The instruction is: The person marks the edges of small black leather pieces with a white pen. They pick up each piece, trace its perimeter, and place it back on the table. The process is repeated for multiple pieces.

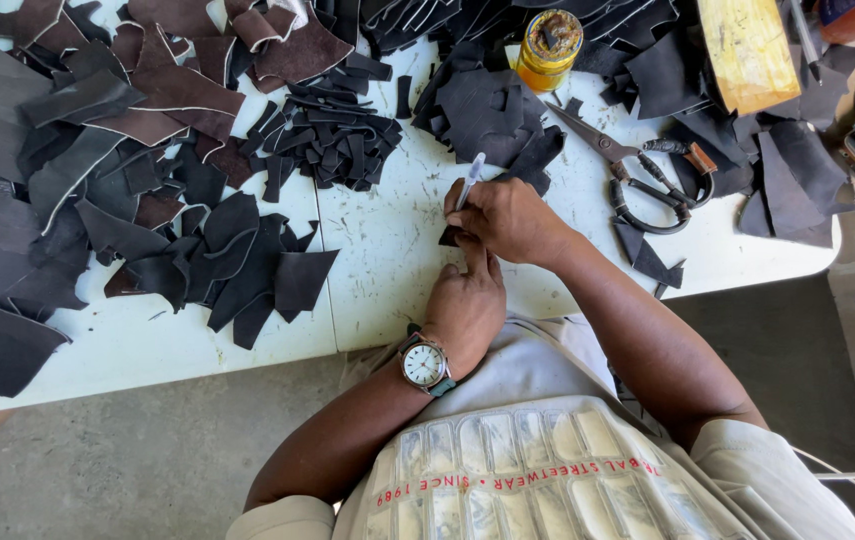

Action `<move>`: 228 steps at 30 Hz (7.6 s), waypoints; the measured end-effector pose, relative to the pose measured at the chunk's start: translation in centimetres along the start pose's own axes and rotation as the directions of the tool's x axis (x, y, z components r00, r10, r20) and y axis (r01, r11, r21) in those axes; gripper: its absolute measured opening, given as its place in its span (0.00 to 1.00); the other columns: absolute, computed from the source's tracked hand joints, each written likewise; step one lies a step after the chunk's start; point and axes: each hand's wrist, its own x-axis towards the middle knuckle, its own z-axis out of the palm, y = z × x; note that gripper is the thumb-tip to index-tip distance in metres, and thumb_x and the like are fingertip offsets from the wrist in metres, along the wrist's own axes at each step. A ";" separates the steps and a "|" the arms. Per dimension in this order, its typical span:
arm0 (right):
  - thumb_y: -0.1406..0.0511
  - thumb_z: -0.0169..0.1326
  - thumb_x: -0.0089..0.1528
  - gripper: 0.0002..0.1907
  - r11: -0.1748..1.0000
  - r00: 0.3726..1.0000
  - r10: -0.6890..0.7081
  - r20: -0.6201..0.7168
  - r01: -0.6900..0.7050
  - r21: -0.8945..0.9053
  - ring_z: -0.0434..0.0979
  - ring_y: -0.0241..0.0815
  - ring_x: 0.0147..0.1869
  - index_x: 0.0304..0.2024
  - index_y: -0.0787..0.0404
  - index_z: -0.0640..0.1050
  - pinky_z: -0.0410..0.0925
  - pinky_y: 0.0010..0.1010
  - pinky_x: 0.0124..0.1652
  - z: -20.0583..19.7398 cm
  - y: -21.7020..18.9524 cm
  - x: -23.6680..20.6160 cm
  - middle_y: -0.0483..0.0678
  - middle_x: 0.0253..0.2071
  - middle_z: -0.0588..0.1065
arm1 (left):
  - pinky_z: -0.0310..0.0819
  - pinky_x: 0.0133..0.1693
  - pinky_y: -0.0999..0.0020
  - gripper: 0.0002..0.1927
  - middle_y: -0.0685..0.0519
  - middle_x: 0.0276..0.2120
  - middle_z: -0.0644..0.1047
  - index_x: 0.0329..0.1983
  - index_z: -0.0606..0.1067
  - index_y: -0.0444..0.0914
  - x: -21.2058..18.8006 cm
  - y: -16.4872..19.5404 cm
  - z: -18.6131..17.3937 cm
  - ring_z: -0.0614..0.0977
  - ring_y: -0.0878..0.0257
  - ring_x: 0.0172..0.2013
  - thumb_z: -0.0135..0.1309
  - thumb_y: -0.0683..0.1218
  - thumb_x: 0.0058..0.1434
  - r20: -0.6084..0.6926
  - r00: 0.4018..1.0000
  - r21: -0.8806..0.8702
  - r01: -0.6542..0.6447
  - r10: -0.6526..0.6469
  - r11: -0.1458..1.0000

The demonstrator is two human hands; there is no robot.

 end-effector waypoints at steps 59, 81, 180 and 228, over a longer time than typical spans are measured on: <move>0.58 0.68 0.54 0.14 0.911 0.919 0.146 -0.365 -0.269 -0.312 0.78 0.54 0.43 0.37 0.56 0.79 0.71 0.41 0.40 -2.0 0.4 -6.3 0.49 0.40 0.75 | 0.71 0.28 0.53 0.09 0.45 0.22 0.80 0.38 0.82 0.37 0.1 -10.4 -5.0 0.81 0.48 0.23 0.62 0.47 0.61 0.366 0.906 -0.818 0.423 -0.213 0.391; 0.61 0.65 0.50 0.17 0.944 0.950 0.051 -0.307 -0.146 -0.295 0.76 0.53 0.44 0.41 0.55 0.80 0.70 0.42 0.44 4.5 -0.7 -6.8 0.49 0.38 0.74 | 0.73 0.42 0.51 0.04 0.42 0.37 0.79 0.37 0.77 0.34 9.0 -10.4 -3.5 0.81 0.43 0.42 0.55 0.41 0.63 -0.043 0.999 -0.718 -0.046 0.022 0.695; 0.66 0.68 0.53 0.15 0.990 0.966 -0.055 -0.252 0.019 -0.140 0.76 0.48 0.63 0.41 0.57 0.80 0.60 0.43 0.57 -1.2 4.4 -6.4 0.46 0.47 0.81 | 0.77 0.35 0.61 0.07 0.47 0.28 0.83 0.33 0.83 0.38 5.7 -11.3 -0.3 0.85 0.53 0.30 0.64 0.47 0.56 0.299 0.953 -0.851 0.241 0.054 0.468; 0.64 0.65 0.59 0.17 0.988 0.958 0.151 -0.243 -0.150 0.025 0.81 0.48 0.57 0.50 0.56 0.78 0.66 0.40 0.62 -0.7 3.8 -6.5 0.46 0.46 0.83 | 0.76 0.39 0.56 0.06 0.45 0.34 0.82 0.36 0.82 0.35 4.4 -11.3 -2.4 0.83 0.48 0.36 0.62 0.43 0.59 0.077 0.995 -0.750 0.018 0.060 0.661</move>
